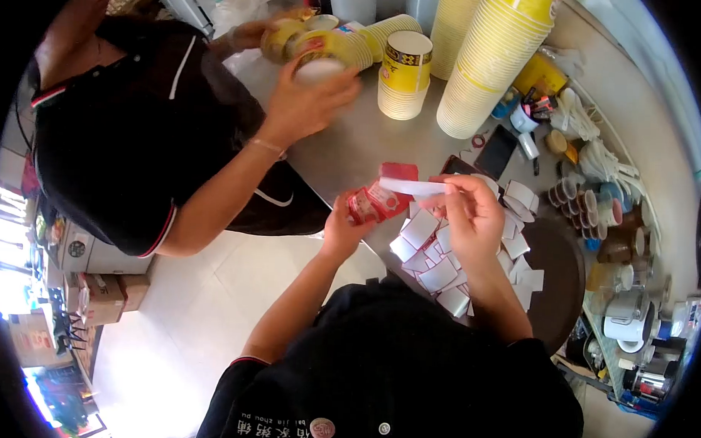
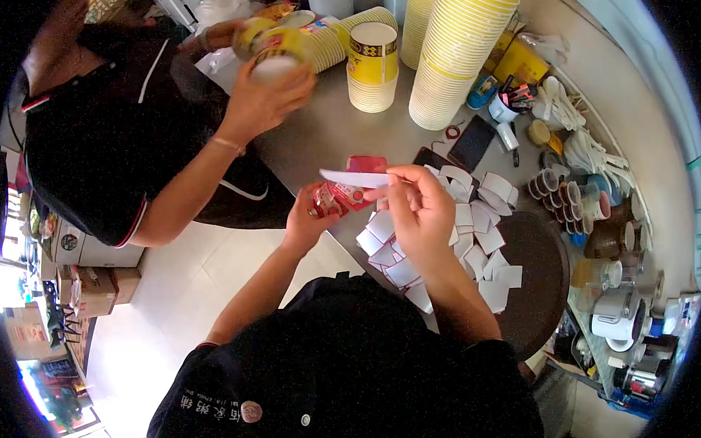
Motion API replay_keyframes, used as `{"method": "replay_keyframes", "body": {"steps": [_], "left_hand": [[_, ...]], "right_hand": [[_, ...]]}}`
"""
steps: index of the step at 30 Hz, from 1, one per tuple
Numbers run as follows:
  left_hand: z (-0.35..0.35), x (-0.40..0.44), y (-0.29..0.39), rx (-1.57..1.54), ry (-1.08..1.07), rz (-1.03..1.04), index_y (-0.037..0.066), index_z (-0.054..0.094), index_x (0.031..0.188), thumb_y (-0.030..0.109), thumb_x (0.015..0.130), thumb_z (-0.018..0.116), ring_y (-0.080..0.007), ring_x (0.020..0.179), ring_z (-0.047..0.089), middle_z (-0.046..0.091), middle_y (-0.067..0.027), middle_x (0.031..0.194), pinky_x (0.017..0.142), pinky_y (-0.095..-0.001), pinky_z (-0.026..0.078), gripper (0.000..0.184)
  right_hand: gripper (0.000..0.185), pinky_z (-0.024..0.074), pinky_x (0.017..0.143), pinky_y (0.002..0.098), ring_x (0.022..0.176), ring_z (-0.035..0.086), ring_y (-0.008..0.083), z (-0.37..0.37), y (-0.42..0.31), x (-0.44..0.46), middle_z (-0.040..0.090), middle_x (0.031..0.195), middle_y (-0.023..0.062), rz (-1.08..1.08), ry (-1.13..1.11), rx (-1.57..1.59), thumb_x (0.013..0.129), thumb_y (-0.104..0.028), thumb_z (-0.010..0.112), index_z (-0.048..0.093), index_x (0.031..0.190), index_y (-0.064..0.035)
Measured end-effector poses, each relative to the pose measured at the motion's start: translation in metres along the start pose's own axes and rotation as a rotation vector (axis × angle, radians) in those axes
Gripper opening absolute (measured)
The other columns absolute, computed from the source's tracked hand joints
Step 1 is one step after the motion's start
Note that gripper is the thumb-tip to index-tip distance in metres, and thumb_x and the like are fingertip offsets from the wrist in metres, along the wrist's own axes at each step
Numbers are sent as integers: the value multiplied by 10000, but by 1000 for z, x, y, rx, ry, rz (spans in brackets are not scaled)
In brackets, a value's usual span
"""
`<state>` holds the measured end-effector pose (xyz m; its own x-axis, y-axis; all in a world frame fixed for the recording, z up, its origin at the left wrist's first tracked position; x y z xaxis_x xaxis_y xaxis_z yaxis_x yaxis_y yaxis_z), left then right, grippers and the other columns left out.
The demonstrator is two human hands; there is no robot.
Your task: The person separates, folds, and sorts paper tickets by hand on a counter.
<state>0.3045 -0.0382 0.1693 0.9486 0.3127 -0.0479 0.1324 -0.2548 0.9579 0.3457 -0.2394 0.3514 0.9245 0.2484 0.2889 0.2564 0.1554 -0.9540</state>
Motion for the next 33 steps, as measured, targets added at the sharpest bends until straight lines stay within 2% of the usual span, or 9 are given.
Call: {"method": "replay_keyframes", "body": {"steps": [3,6,11,24,26,27,29,32,33], "left_hand": [[2,-24,27,-162,-149,4,18,323,1294,-56,708,650,-156,865,582,571,-107,1013,754,-273,491,675],[0,-43,27,-378,-148,-128,10,299,1295,-64,734,627,-161,792,595,580,-125,988,713,-278,503,655],[-7,-57,35,-275,-139,-83,1,243,1305,-77,740,586,-157,718,599,609,-137,907,632,-279,498,665],[-9,-75,40,-318,-98,-172,-9,248,1262,-47,739,618,-155,681,606,632,-139,843,616,-263,485,642],[-11,-78,48,-396,-30,-126,-30,407,1166,-21,741,633,-137,670,596,635,-115,797,605,-249,474,481],[-12,-79,50,-398,-29,-127,-30,407,1166,-21,741,633,-137,670,596,635,-115,797,605,-249,474,481],[-12,-79,59,-247,-91,-146,-51,564,943,18,741,651,-114,654,580,627,-88,723,593,-239,461,231],[-25,-80,85,-204,-9,-122,-51,610,741,53,739,664,-100,637,568,609,-62,650,575,-234,447,117],[-25,-79,80,-196,-48,-106,-61,562,892,13,743,655,-109,663,577,614,-75,732,585,-238,467,191]], "right_hand": [[101,470,701,231,880,622,190,15,-8,3,591,978,104,-90,-21,25,902,-36,482,528,983,2],[99,467,727,236,906,609,187,26,-14,4,578,995,110,-186,-94,-39,894,-14,484,526,981,6],[107,476,836,287,925,593,195,35,-10,3,545,1002,136,-187,-141,-7,859,60,496,518,963,52],[146,490,795,258,955,579,179,37,-21,-2,554,1032,135,-196,-124,-95,832,107,487,542,954,51],[135,526,671,248,808,606,159,37,-31,-4,601,974,128,-317,-77,-179,789,70,565,564,911,13],[135,526,671,248,808,606,159,38,-31,-4,601,974,128,-316,-79,-180,789,70,565,564,911,13],[130,508,637,235,784,607,161,41,-35,-6,613,951,129,-363,-74,-242,785,68,576,576,901,9],[124,493,626,237,766,609,161,47,-48,-6,621,933,124,-422,-122,-281,787,57,582,587,900,6],[124,493,626,237,766,609,161,47,-48,-7,621,933,124,-415,-124,-281,787,57,582,587,900,6]]}}
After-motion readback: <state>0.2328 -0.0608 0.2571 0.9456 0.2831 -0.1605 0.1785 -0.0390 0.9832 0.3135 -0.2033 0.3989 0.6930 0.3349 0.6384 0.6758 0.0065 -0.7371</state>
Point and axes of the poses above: each hand's wrist, its own x-axis towards the middle knuckle, its own z-axis out of the palm, y = z × x, the point moved 9 cm from there along x, towards the middle knuckle
